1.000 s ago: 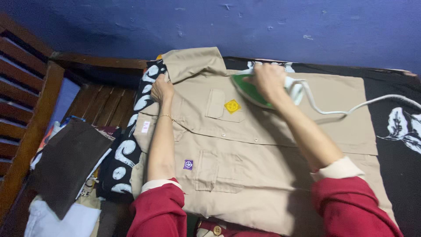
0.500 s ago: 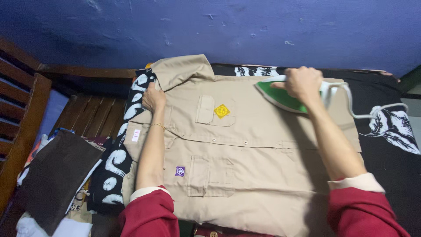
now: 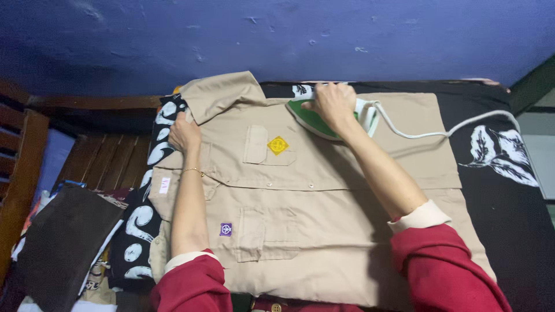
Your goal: The person irons a tan shirt by laying it flat and using an iron to press the sleeves, collar, and front panels.
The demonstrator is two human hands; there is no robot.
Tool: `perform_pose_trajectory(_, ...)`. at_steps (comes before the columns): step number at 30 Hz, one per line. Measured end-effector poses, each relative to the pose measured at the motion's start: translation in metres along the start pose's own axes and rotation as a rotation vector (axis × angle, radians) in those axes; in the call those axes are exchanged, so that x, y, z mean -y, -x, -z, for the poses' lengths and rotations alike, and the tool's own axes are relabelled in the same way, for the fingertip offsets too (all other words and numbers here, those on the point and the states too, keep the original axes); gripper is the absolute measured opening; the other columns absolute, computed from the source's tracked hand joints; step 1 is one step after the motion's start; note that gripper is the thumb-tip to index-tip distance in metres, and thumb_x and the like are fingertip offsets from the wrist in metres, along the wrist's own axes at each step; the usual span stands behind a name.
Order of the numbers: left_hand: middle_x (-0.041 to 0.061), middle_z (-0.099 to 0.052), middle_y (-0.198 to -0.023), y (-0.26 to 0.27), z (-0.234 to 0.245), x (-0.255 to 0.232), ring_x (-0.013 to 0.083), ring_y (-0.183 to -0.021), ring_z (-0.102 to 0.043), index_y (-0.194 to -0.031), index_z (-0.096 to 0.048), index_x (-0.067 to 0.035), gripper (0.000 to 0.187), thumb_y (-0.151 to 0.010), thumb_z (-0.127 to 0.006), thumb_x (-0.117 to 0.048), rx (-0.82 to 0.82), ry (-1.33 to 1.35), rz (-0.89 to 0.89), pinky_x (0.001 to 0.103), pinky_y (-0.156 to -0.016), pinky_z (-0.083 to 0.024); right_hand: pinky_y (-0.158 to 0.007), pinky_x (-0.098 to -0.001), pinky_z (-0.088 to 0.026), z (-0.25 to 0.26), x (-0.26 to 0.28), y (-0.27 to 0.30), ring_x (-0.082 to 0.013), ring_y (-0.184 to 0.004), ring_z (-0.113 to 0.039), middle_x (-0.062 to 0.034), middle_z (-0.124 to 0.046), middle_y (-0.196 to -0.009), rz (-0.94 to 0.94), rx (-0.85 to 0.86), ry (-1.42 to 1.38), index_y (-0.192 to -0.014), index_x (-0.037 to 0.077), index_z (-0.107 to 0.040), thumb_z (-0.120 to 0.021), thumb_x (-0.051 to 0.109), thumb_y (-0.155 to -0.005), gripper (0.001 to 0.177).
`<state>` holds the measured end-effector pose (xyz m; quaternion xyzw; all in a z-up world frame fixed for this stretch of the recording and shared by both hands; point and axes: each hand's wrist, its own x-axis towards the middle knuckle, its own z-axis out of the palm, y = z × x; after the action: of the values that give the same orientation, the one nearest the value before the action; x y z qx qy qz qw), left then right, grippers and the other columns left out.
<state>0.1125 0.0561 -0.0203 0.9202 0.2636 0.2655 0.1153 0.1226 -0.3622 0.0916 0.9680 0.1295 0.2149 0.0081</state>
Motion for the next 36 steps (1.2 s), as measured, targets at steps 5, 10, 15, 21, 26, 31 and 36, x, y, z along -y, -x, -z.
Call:
perform_pose_trajectory(5, 0.022, -0.073, -0.083, -0.002, -0.007, 0.005, 0.0449, -0.080, -0.070, -0.097, -0.067, -0.011, 0.026, -0.085, -0.081, -0.030, -0.025, 0.007, -0.029, 0.056, -0.065, -0.051, -0.063, -0.0437, -0.057, 0.016, -0.067, 0.021, -0.0328, -0.077, -0.075, -0.0159, -0.076, -0.082, -0.134, 0.149, 0.041, -0.090, 0.009, -0.077, -0.077, 0.073, -0.075, 0.065)
perform_pose_trajectory(10, 0.024, -0.072, -0.086, -0.003, -0.008, 0.010, 0.0461, -0.083, -0.069, -0.101, -0.069, -0.012, 0.028, -0.087, -0.081, -0.033, 0.026, 0.072, -0.001, 0.057, -0.069, -0.051, -0.061, -0.0432, -0.057, 0.026, -0.151, 0.052, -0.0327, -0.075, -0.076, -0.0155, -0.077, -0.082, -0.297, 0.197, 0.211, -0.094, 0.011, -0.080, -0.073, 0.078, -0.078, 0.069)
perform_pose_trajectory(15, 0.024, -0.072, -0.106, -0.011, -0.001, 0.033, 0.0455, -0.102, -0.066, -0.116, -0.068, -0.011, 0.045, -0.081, -0.082, -0.035, 0.191, 0.214, -0.070, 0.053, -0.084, -0.051, -0.067, -0.0409, -0.056, 0.042, -0.212, 0.094, -0.0317, -0.076, -0.076, -0.0157, -0.077, -0.081, -0.290, 0.213, 0.299, -0.091, 0.011, -0.082, -0.069, 0.082, -0.083, 0.073)
perform_pose_trajectory(21, 0.025, -0.070, -0.117, 0.000, 0.057, 0.076, 0.0440, -0.113, -0.064, -0.123, -0.067, -0.011, 0.058, -0.081, -0.082, -0.049, 0.450, 0.136, -0.087, 0.051, -0.095, -0.050, -0.064, -0.0409, -0.056, 0.067, -0.200, 0.119, -0.0300, -0.073, -0.075, -0.0136, -0.075, -0.075, -0.175, 0.314, 0.262, -0.095, 0.018, -0.083, -0.062, 0.089, -0.079, 0.076)
perform_pose_trajectory(26, 0.027, -0.070, -0.113, 0.043, 0.091, 0.085, 0.0475, -0.108, -0.064, -0.123, -0.068, -0.013, 0.052, -0.087, -0.077, -0.050, 0.368, 0.007, -0.121, 0.058, -0.091, -0.048, -0.062, -0.0439, -0.059, 0.086, -0.132, 0.126, -0.0302, -0.071, -0.076, -0.0132, -0.075, -0.076, -0.095, 0.453, 0.171, -0.104, 0.024, -0.079, -0.059, 0.090, -0.071, 0.077)
perform_pose_trajectory(31, 0.024, -0.073, -0.096, 0.068, 0.075, 0.085, 0.0456, -0.097, -0.068, -0.113, -0.069, -0.011, 0.039, -0.092, -0.076, -0.044, 0.122, 0.025, -0.195, 0.057, -0.084, -0.050, -0.063, -0.0456, -0.058, 0.093, -0.063, 0.117, -0.0330, -0.074, -0.075, -0.0143, -0.074, -0.078, 0.015, 0.443, 0.074, -0.104, 0.025, -0.077, -0.060, 0.092, -0.068, 0.078)
perform_pose_trajectory(36, 0.022, -0.072, -0.085, 0.062, 0.068, 0.094, 0.0451, -0.081, -0.069, -0.101, -0.074, -0.016, 0.026, -0.094, -0.077, -0.041, 0.066, 0.107, -0.184, 0.055, -0.067, -0.050, -0.059, -0.0445, -0.057, 0.084, -0.011, 0.119, -0.0311, -0.071, -0.074, -0.0118, -0.072, -0.072, 0.059, 0.305, -0.015, -0.094, 0.020, -0.078, -0.068, 0.080, -0.073, 0.065)
